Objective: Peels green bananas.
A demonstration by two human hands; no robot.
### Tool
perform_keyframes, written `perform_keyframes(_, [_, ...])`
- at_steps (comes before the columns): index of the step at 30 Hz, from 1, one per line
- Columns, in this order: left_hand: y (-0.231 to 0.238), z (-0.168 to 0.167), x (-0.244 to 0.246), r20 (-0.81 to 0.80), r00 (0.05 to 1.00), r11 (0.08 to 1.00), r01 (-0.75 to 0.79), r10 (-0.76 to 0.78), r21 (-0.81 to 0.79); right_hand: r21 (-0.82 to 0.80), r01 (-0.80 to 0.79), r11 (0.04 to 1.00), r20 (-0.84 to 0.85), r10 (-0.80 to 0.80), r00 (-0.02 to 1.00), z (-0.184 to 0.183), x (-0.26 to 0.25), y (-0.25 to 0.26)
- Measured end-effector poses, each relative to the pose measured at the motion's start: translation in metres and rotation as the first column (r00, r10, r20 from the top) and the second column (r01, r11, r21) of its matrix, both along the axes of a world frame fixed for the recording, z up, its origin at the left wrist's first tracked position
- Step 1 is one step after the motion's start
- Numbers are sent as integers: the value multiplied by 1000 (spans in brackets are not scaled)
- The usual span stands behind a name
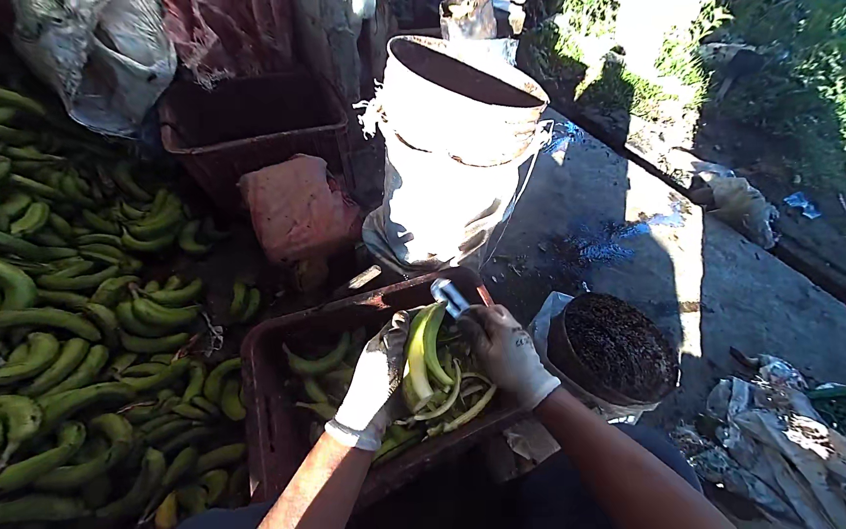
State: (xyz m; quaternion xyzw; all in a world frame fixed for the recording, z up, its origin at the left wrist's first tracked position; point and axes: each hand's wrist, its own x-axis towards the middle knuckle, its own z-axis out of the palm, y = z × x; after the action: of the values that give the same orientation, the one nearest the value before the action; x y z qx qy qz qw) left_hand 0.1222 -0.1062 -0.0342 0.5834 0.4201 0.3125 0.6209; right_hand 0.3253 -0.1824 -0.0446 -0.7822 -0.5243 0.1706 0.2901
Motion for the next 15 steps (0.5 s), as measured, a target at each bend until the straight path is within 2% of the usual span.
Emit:
perform_keyframes(2, [6,-9,-2,154,988,996,12,2,-92,-26,129,991,-78,-131,988,3,25,3])
perform_keyframes(4, [13,-10,-6,330,944,963,76,15,-260,62,133,989,-109,-126,986,10,29,-3])
perform_keyframes(6, [18,-7,-8,426,903,932,112,49,-345,181,9,983,-147,18,989,16,10,-11])
perform_keyframes(8, [17,-2,-6,460,875,920,46,151,-389,239,-177,955,-205,228,952,18,-17,-24])
perform_keyframes(11, [17,0,-3,514,822,889,22,245,-458,221,-391,894,-73,415,907,9,-43,-36])
perform_keyframes(13, [12,-4,-6,522,833,923,36,184,-383,205,-403,892,27,406,913,2,-45,-33])
perform_keyframes(15, [1,-2,-8,408,912,982,32,47,-185,263,-292,920,99,275,956,-2,-34,-22])
